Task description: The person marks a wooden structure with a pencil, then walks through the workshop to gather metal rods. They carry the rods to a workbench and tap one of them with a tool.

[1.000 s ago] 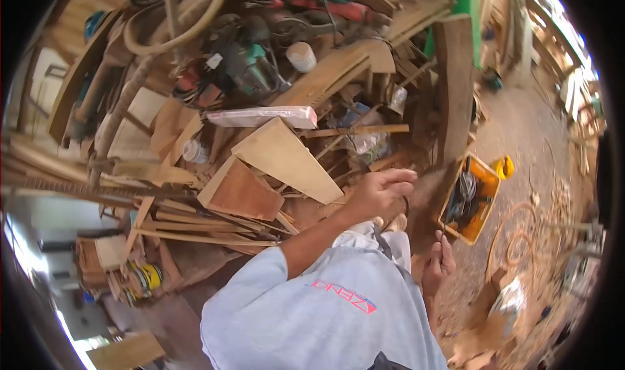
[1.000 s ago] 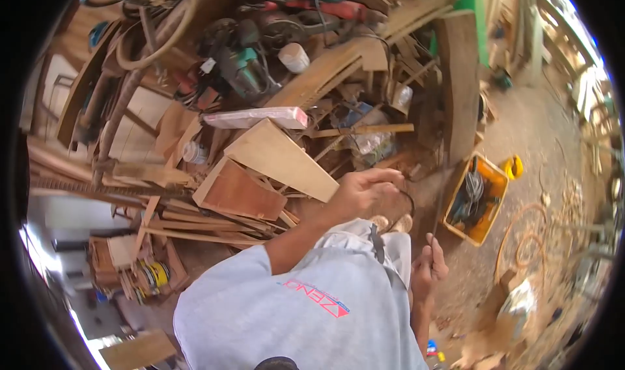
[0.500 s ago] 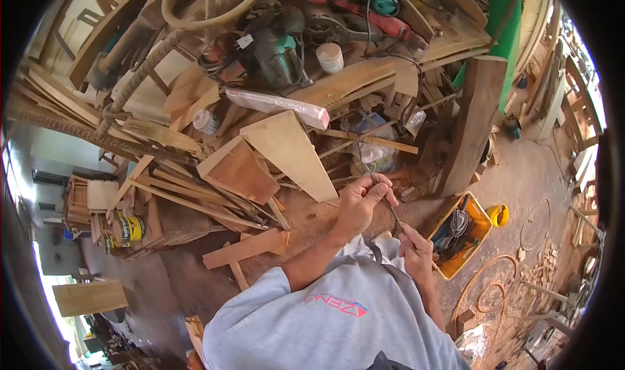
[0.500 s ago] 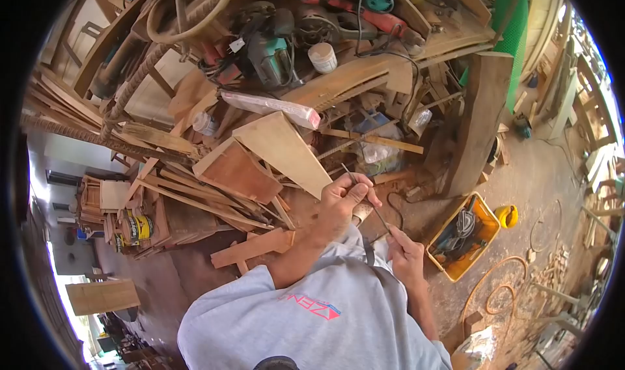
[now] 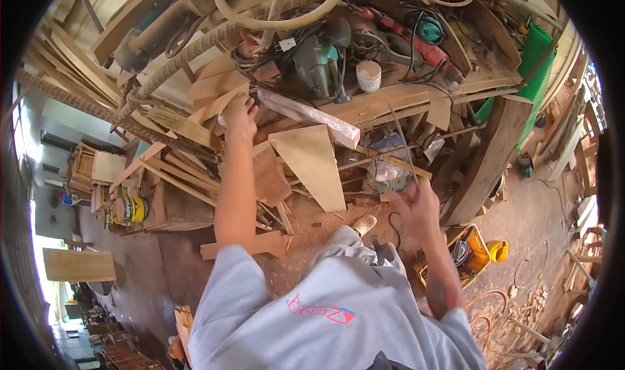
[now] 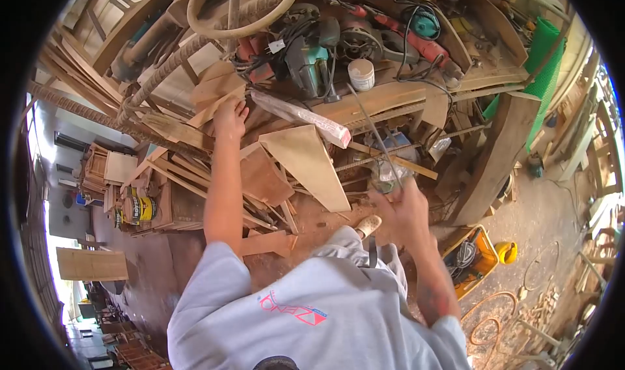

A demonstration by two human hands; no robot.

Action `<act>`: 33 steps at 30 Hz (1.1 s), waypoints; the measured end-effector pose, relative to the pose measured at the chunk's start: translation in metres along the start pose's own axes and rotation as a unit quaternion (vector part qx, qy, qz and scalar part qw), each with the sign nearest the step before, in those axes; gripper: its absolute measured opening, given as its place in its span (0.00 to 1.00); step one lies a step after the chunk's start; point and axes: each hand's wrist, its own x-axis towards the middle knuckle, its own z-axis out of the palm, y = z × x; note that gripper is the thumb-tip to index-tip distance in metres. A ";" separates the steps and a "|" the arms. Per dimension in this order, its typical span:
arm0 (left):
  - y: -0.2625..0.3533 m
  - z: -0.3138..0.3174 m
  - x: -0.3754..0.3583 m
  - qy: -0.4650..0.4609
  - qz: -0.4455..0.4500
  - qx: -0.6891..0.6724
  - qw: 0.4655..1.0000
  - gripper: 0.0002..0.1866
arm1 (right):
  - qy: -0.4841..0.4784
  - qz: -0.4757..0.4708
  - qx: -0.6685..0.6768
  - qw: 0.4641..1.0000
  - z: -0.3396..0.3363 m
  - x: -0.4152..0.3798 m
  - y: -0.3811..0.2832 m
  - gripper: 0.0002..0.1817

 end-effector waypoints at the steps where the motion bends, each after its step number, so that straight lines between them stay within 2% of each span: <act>1: -0.010 0.002 0.046 0.043 -0.097 -0.013 0.994 0.13 | 0.038 -0.116 -0.037 0.992 0.013 0.027 -0.005 0.22; 2: -0.019 0.000 0.076 0.084 -0.193 -0.025 0.977 0.16 | 0.076 -0.229 -0.074 0.968 0.031 0.054 -0.005 0.23; 4: -0.030 -0.006 0.091 0.107 -0.189 0.015 0.976 0.17 | 0.023 -0.231 -0.020 0.972 0.063 0.094 -0.020 0.24; 6: -0.039 0.013 0.098 0.145 -0.180 0.096 0.968 0.19 | 0.015 -0.273 -0.032 0.961 0.098 0.130 -0.009 0.22; 7: -0.041 0.028 0.098 0.159 -0.173 0.137 0.962 0.20 | -0.019 -0.248 -0.026 0.968 0.102 0.134 -0.013 0.19; 8: -0.041 0.030 0.085 0.079 -0.124 0.137 0.980 0.18 | -0.052 -0.222 -0.017 0.974 0.107 0.136 -0.016 0.17; 10: -0.053 0.008 0.116 -0.053 -0.115 0.110 0.986 0.14 | 0.035 -0.257 0.001 0.966 0.125 0.144 -0.004 0.15; 11: -0.073 -0.004 0.156 -0.101 -0.158 0.086 0.978 0.12 | 0.037 -0.252 0.008 0.967 0.124 0.146 -0.003 0.14; 13: -0.054 0.010 0.122 -0.089 -0.153 0.098 0.979 0.12 | 0.043 -0.267 0.017 0.963 0.127 0.153 0.004 0.13; 15: -0.056 0.014 0.131 -0.091 -0.153 0.127 0.976 0.12 | 0.022 -0.288 0.017 0.957 0.125 0.152 0.004 0.12; 17: -0.065 0.013 0.147 -0.094 -0.151 0.153 0.972 0.12 | 0.010 -0.276 0.023 0.961 0.120 0.148 0.005 0.12; 19: -0.073 0.010 0.165 -0.098 -0.129 0.105 0.981 0.13 | -0.016 -0.261 0.014 0.965 0.118 0.143 0.006 0.10; 20: -0.071 0.014 0.165 -0.108 -0.130 0.113 0.979 0.13 | -0.007 -0.253 0.016 0.967 0.121 0.142 0.008 0.10; 23: -0.059 0.016 0.164 -0.071 -0.160 0.186 0.967 0.12 | -0.056 -0.215 -0.019 0.975 0.129 0.137 0.011 0.09; 26: -0.037 0.035 0.113 -0.053 -0.141 0.163 0.975 0.09 | -0.020 -0.231 -0.003 0.973 0.138 0.131 0.019 0.09; 27: -0.051 0.020 0.151 -0.111 -0.177 0.124 0.970 0.06 | -0.001 -0.248 0.003 0.969 0.141 0.131 0.023 0.10; 30: -0.030 0.018 0.110 -0.164 -0.149 0.103 0.970 0.07 | 0.015 -0.262 0.002 0.965 0.126 0.128 0.012 0.10; 32: -0.037 -0.007 0.152 -0.223 -0.157 0.073 0.959 0.10 | 0.018 -0.256 -0.013 0.967 0.116 0.130 0.005 0.12; 33: -0.044 -0.022 0.179 -0.216 -0.161 0.052 0.962 0.12 | 0.025 -0.271 -0.012 0.962 0.112 0.131 0.000 0.13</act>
